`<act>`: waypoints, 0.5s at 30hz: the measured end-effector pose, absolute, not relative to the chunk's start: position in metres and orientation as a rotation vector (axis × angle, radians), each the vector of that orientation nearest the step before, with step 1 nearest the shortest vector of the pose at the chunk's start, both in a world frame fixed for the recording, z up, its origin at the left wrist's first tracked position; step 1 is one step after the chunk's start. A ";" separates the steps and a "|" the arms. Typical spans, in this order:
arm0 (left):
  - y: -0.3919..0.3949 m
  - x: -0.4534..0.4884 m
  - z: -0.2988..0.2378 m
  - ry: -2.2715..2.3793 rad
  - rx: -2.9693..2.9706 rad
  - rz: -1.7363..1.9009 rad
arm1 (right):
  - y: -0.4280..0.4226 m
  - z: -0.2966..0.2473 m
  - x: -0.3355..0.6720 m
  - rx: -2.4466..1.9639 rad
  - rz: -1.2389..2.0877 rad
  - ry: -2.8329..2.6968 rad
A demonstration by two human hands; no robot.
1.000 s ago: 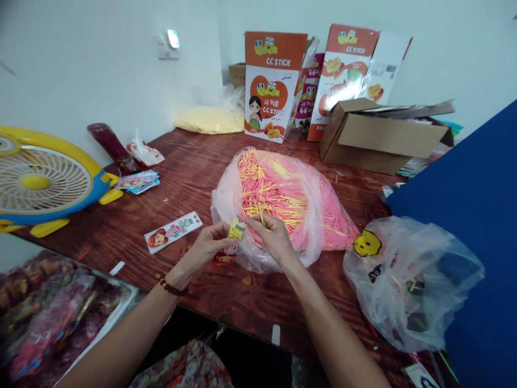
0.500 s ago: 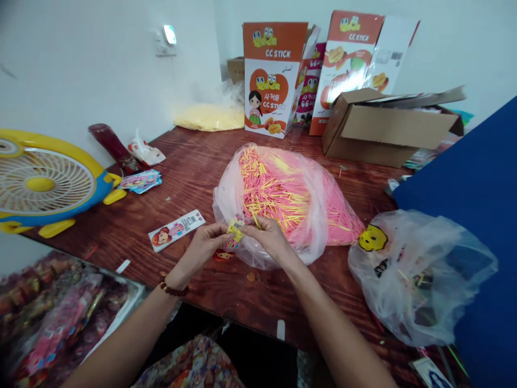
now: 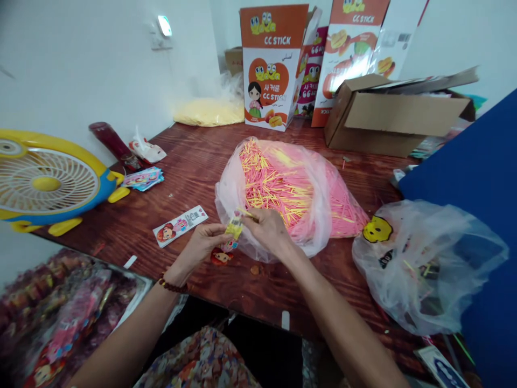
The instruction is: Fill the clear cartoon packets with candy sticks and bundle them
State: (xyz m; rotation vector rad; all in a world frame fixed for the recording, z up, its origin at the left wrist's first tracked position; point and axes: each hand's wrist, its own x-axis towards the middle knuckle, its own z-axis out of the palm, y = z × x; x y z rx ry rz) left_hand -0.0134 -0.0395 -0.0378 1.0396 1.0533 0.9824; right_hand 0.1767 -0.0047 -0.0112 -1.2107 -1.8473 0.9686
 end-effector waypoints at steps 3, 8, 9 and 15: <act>-0.039 -0.014 -0.040 1.069 1.059 0.988 | -0.002 -0.010 0.176 -1.202 0.969 -1.938; -0.044 -0.032 -0.044 1.106 1.014 0.918 | -0.001 -0.015 0.174 -1.246 0.930 -1.990; -0.045 -0.040 -0.046 1.121 1.001 0.909 | 0.000 -0.017 0.176 -1.242 0.932 -1.988; -0.042 -0.082 -0.070 1.350 1.024 1.018 | 0.009 -0.027 0.197 -1.420 0.833 -1.833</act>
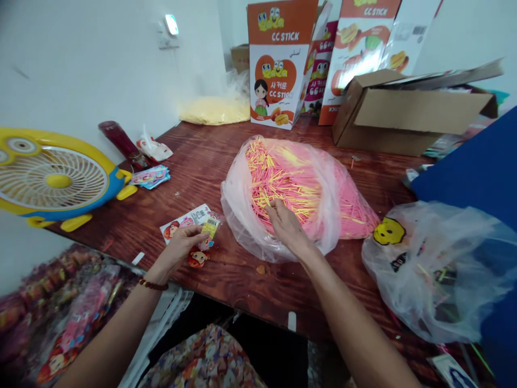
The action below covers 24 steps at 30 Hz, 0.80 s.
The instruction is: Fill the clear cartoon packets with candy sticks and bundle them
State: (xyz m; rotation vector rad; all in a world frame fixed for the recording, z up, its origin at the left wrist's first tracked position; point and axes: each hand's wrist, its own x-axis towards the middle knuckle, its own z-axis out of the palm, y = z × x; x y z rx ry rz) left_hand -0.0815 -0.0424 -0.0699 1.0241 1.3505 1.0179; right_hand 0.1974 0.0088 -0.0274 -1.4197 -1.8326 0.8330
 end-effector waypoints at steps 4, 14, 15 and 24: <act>-0.029 -0.076 -0.085 1.337 1.259 0.876 | 0.027 -0.035 0.221 -1.529 0.734 -1.775; -0.020 -0.075 -0.089 1.770 1.966 0.624 | 0.072 -0.037 0.299 -2.107 0.298 -1.949; -0.019 -0.081 -0.088 1.821 1.966 0.621 | 0.072 -0.036 0.299 -2.143 0.249 -2.002; 0.005 -0.132 -0.081 2.344 2.074 0.257 | 0.086 -0.038 0.284 -2.167 -0.137 -2.470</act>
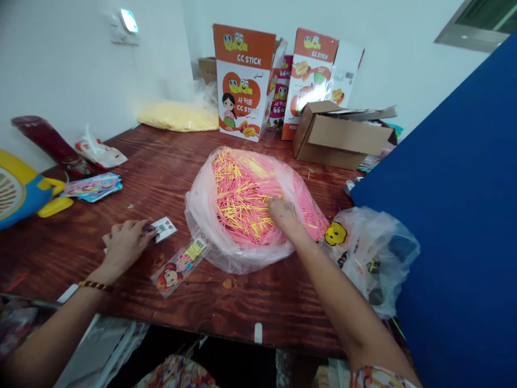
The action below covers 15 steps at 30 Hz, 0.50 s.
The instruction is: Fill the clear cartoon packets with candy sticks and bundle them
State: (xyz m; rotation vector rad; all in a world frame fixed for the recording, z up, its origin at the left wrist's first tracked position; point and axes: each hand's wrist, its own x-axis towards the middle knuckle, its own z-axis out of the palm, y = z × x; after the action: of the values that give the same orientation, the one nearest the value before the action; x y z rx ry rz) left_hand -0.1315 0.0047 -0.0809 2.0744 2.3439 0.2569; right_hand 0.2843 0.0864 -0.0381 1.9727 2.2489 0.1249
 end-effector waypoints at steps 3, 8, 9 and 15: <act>0.009 -0.138 -0.086 2.302 2.055 0.193 | 0.088 -0.040 0.285 1.904 0.167 2.290; 0.013 -0.141 -0.092 2.278 2.017 0.211 | 0.084 -0.045 0.290 1.780 0.281 2.372; 0.014 -0.142 -0.092 2.273 2.008 0.224 | 0.084 -0.046 0.292 1.795 0.254 2.385; 0.022 -0.149 -0.087 2.195 1.953 0.268 | 0.089 -0.043 0.298 1.929 0.078 2.408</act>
State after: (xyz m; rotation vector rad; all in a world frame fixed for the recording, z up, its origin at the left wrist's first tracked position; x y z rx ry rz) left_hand -0.1489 0.0218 -0.0875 1.9525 2.1948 0.2680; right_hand 0.2976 0.0890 -0.0432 1.9287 2.4081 0.0784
